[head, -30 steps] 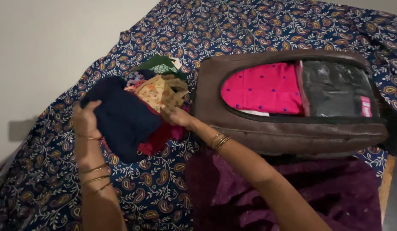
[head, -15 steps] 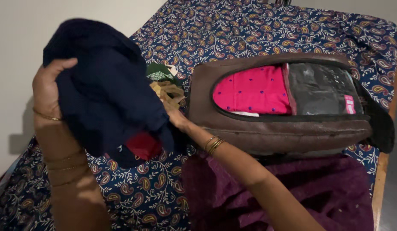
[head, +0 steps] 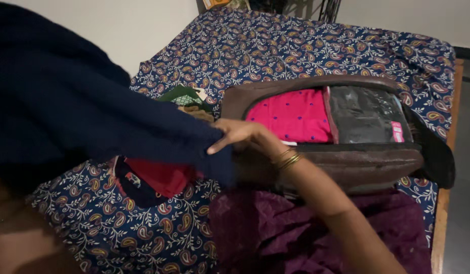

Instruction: The person packs clothes into a brown bag lying on a bed. They smooth and arrange folded garments one at a time inside the bag, place a plastic-wrapped item on top, press the contents down, and finally pull the bag's flap closed over the packed clothes.

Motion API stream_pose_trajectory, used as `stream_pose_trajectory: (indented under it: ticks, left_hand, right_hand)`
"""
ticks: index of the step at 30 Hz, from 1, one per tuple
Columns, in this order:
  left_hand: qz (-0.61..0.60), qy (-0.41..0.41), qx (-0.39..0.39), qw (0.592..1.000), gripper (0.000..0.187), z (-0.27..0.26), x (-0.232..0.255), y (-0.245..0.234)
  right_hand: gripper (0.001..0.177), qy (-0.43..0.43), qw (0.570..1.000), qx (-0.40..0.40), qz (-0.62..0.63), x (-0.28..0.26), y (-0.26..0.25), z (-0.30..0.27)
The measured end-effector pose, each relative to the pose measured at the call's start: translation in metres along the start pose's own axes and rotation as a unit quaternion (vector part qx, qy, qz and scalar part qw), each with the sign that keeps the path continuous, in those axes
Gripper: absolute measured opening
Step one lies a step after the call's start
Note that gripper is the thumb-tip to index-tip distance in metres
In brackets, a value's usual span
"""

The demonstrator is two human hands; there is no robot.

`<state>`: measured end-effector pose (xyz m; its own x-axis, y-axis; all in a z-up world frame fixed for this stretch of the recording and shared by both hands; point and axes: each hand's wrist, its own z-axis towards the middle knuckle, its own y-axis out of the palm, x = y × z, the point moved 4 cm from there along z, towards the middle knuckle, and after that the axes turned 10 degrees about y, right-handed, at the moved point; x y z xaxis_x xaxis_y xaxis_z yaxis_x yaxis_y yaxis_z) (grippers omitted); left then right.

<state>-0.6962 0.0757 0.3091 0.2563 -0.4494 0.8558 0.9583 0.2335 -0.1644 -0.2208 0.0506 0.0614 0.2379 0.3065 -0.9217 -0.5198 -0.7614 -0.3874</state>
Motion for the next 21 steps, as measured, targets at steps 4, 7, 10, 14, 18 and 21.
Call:
stream_pose_trajectory:
  ticks: [4,7,10,14,18,21]
  left_hand:
    - [-0.013,-0.012,-0.006,1.0,0.02,0.0,0.003,0.021]
    - [-0.03,-0.016,-0.026,0.999,0.021,-0.001,0.015,0.046]
    - [-0.068,-0.029,-0.058,0.996,0.022,-0.003,0.026,0.093]
    - [-0.125,-0.053,-0.116,0.984,0.022,-0.009,0.051,0.178]
    - [-0.203,-0.074,-0.173,0.961,0.024,-0.019,0.074,0.282]
    - [-0.217,-0.084,-0.202,0.951,0.022,-0.019,0.089,0.361]
  right_hand:
    - [0.036,0.06,0.998,0.03,0.007,-0.006,-0.056,-0.075]
    - [0.065,0.167,0.954,0.227,-0.1,0.0,-0.108,-0.136]
    - [0.046,0.103,0.969,0.191,0.116,-0.008,-0.131,-0.186]
    - [0.04,0.138,0.907,0.339,0.208,-0.031,-0.148,-0.225]
    - [0.042,0.092,0.871,0.408,0.257,-0.074,-0.154,-0.24]
    - [0.05,0.097,0.86,0.481,0.139,-0.104,-0.155,-0.254]
